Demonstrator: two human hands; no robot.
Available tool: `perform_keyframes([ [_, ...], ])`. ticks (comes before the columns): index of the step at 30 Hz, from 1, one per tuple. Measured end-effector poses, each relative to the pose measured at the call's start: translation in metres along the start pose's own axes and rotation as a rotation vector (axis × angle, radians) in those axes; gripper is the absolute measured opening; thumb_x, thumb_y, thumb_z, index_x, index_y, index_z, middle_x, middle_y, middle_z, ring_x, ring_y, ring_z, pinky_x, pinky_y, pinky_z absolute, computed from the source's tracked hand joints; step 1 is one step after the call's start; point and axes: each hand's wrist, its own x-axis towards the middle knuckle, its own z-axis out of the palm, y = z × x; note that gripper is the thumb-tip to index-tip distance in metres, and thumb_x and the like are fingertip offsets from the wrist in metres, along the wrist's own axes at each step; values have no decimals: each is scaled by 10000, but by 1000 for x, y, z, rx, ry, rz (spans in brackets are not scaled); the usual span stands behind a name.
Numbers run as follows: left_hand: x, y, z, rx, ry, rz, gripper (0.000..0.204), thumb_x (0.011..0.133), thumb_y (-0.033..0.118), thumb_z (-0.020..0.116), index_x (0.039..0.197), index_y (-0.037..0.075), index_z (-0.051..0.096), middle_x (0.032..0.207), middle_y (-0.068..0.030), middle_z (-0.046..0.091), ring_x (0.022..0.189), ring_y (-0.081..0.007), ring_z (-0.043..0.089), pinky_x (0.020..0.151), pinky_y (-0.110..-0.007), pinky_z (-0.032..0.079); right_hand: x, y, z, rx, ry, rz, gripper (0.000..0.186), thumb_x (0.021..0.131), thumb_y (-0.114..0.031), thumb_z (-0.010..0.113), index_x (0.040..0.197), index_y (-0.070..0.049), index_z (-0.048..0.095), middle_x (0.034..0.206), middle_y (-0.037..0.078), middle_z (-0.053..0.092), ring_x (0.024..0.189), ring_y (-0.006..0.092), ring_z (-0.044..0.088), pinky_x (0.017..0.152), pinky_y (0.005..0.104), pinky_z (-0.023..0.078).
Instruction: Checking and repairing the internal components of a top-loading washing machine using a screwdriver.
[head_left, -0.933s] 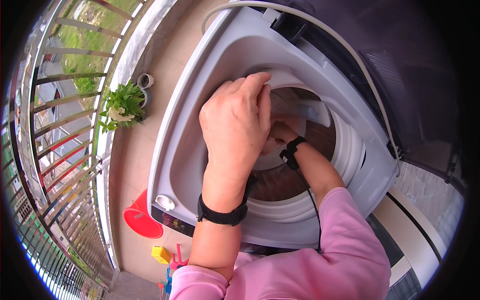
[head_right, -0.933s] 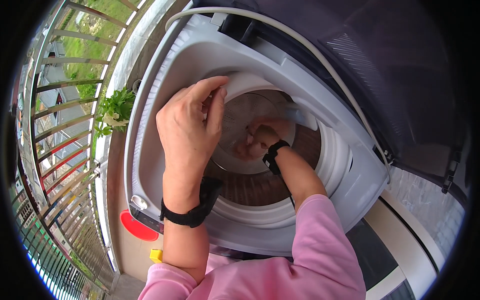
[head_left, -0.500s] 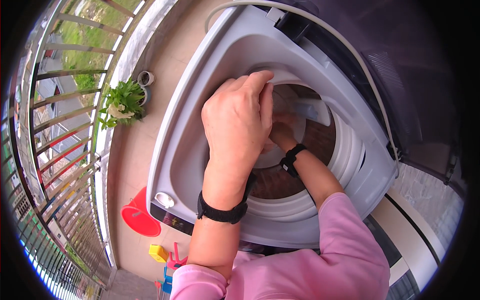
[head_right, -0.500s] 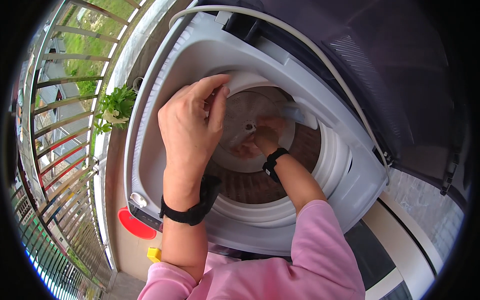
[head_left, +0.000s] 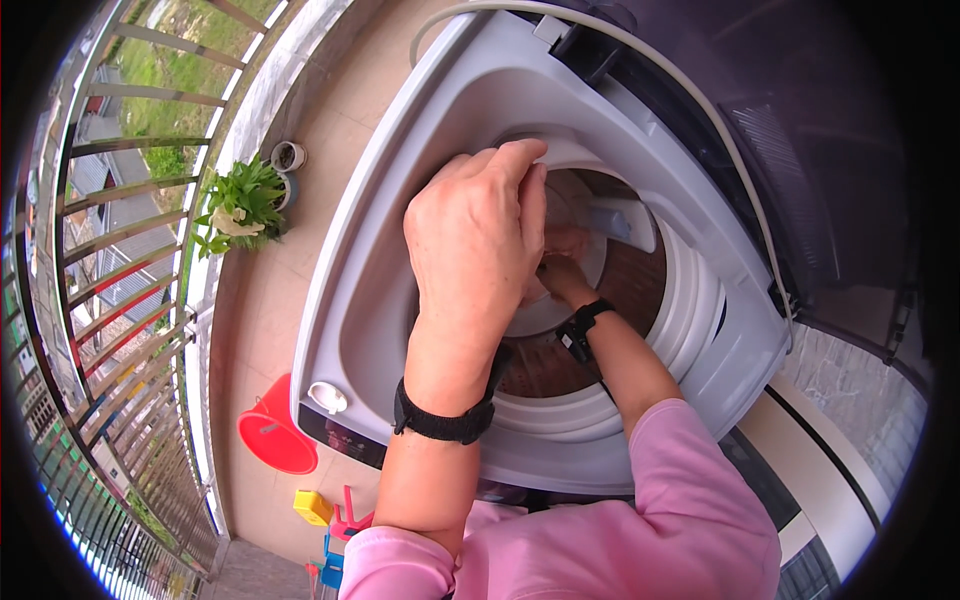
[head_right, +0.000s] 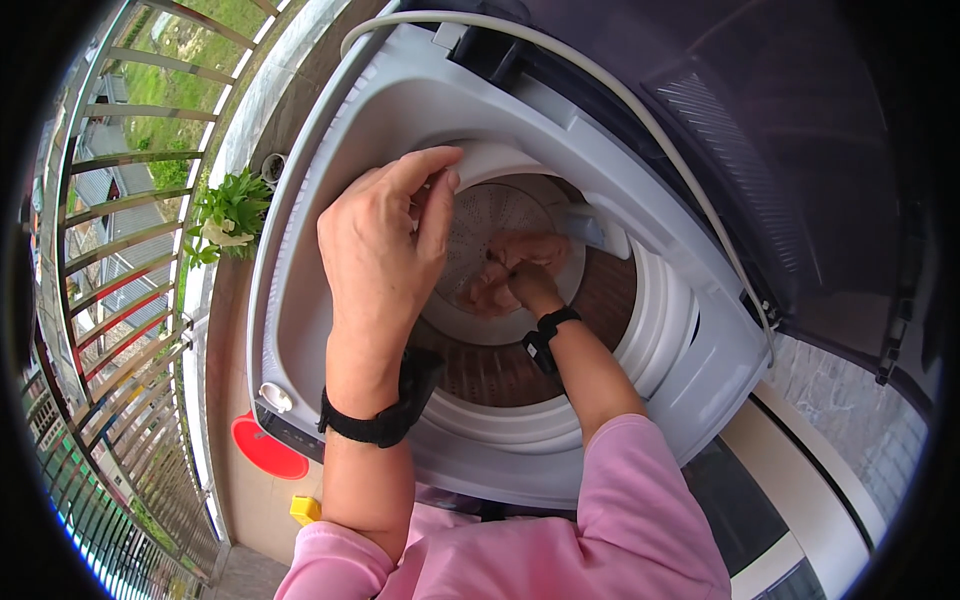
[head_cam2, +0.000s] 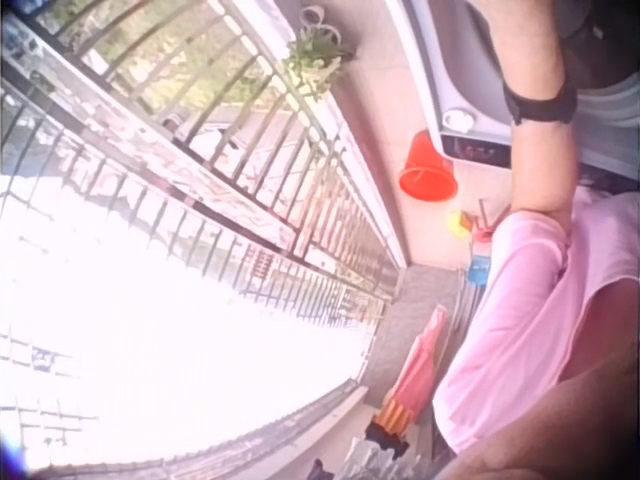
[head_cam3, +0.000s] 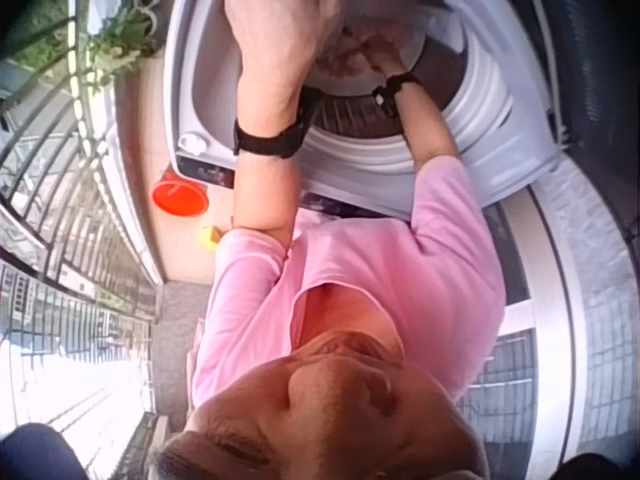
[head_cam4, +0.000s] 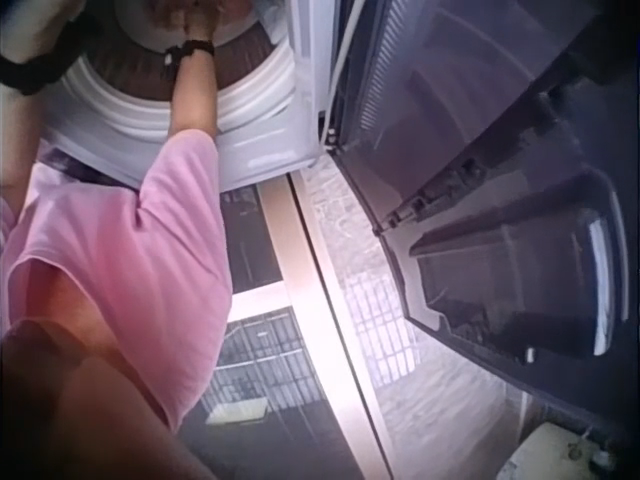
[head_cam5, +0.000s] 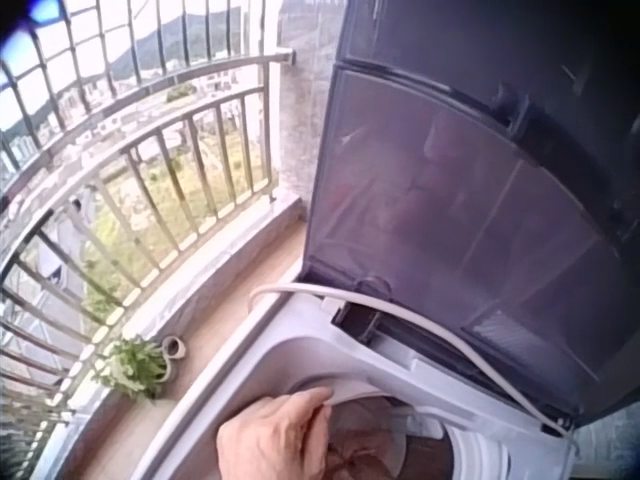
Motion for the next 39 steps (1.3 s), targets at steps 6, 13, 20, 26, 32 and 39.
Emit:
perform_keyframes([
  [6,-1,-4,-1,-8,2,-22,118,828,85,684,940,78,720,741,-101,667,624,-246,622,594,-319,489,17,-22,25,-402,208,-145,273,903,-226,508,995,-66,709,971,157,719,810,303,693,701,421,540],
  [13,0,-5,1,-29,10,-7,114,829,80,685,938,73,718,722,-97,659,608,-224,618,579,-302,482,64,-64,27,-373,258,-199,251,883,-209,552,1034,-87,710,966,156,718,855,293,692,718,448,542],
  [20,0,-6,1,-8,27,3,116,823,72,685,934,75,719,712,-81,657,589,-211,617,564,-294,479,48,-7,17,409,-305,154,254,863,-193,596,1073,-108,711,961,154,717,899,283,691,736,475,545],
  [26,1,-2,7,-19,54,16,113,813,68,688,920,83,723,697,-69,658,608,-215,626,569,-291,482,55,5,33,-469,58,-238,257,833,-157,622,1062,-82,710,967,162,715,903,300,689,720,452,547],
  [32,-1,-5,2,-2,41,-21,117,811,67,691,918,94,729,690,-69,657,602,-204,625,566,-287,480,29,-16,7,-443,19,-87,215,839,-142,614,995,-34,715,976,163,714,915,310,686,747,437,543],
  [39,-1,-3,4,-23,34,-12,120,818,73,695,931,90,731,695,-75,659,597,-197,627,566,-280,482,30,-4,7,-311,78,-167,214,860,-146,597,966,-3,715,983,188,706,889,322,683,742,426,545],
])
